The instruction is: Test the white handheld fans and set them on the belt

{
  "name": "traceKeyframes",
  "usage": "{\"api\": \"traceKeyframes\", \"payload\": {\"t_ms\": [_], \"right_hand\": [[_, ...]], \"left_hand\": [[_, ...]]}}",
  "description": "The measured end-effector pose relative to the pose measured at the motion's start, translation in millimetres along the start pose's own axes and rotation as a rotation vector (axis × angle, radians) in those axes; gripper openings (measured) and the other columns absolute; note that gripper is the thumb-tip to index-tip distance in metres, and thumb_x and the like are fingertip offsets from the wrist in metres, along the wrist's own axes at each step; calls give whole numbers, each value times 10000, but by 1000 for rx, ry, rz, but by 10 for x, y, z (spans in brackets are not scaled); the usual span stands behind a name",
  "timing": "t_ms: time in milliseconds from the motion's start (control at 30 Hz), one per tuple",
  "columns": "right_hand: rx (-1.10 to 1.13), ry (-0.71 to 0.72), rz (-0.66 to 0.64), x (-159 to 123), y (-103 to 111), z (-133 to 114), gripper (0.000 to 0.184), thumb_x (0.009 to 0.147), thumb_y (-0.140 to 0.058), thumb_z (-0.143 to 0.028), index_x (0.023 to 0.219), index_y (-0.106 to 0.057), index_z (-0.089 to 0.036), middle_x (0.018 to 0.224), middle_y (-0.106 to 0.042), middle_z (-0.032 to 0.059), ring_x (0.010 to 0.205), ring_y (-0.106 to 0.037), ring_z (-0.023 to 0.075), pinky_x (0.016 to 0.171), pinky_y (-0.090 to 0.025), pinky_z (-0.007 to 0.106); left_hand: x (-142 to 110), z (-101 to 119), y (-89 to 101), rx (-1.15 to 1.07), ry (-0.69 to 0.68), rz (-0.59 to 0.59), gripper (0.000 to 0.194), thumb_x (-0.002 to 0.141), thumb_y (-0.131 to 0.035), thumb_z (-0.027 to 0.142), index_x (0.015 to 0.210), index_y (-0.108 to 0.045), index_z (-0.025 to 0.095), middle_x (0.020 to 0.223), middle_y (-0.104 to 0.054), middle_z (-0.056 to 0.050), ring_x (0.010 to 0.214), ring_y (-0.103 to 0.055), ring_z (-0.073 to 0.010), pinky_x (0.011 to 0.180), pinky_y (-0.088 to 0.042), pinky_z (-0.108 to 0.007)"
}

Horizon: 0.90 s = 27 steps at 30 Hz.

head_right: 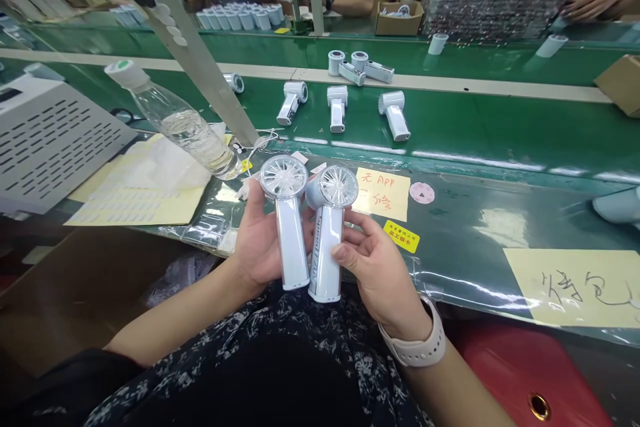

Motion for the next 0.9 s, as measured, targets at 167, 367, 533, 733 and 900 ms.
{"api": "traceKeyframes", "payload": {"t_ms": [167,367,533,733,900], "right_hand": [[-76,33,18,-9,31,7,609,714,-898,-452,1187,-569,-254,1029,-791,87,961,-756,284,878,-601,445],[-136,82,-85,41,-62,90,603,834,-798,-434,1329,-500,-264,1359,-660,117,1237,-640,273,1080,-509,462],[-17,60,68,104,13,154,638,722,-863,-428,1255,-554,-262,1252,-706,100,1226,-632,323,1075,-506,518],[321,-80,57,118,236,3,453,813,-615,-599,1050,-718,-228,945,-779,82,845,-739,272,851,-615,470],[267,-45,140,82,543,-176,518,817,-548,-642,1056,-708,-212,983,-770,94,869,-738,268,843,-605,454]], "left_hand": [[5,21,16,19,-38,9,807,767,-413,909,1137,-645,231,989,-763,-109,1104,-699,-352,898,-584,-500],[46,-19,-99,88,-197,164,752,787,-536,841,1151,-643,192,973,-754,-110,1066,-708,-333,891,-588,-464],[92,-112,-234,245,-111,220,636,833,-689,594,1339,-541,238,1000,-724,-56,896,-699,-230,797,-569,-364],[304,159,-34,791,-139,125,580,897,-597,537,1414,-512,287,1458,-531,-100,1259,-556,-319,1044,-474,-477],[572,477,306,1393,-407,338,448,884,-592,412,1294,-548,237,1573,-340,-121,1495,-311,-319,1197,-345,-542]]}}
Point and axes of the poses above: each hand's wrist, its own x-axis towards the middle knuckle, its own y-axis out of the back of the hand, z = x × y, the point moved 5 cm from there along x, towards the middle knuckle
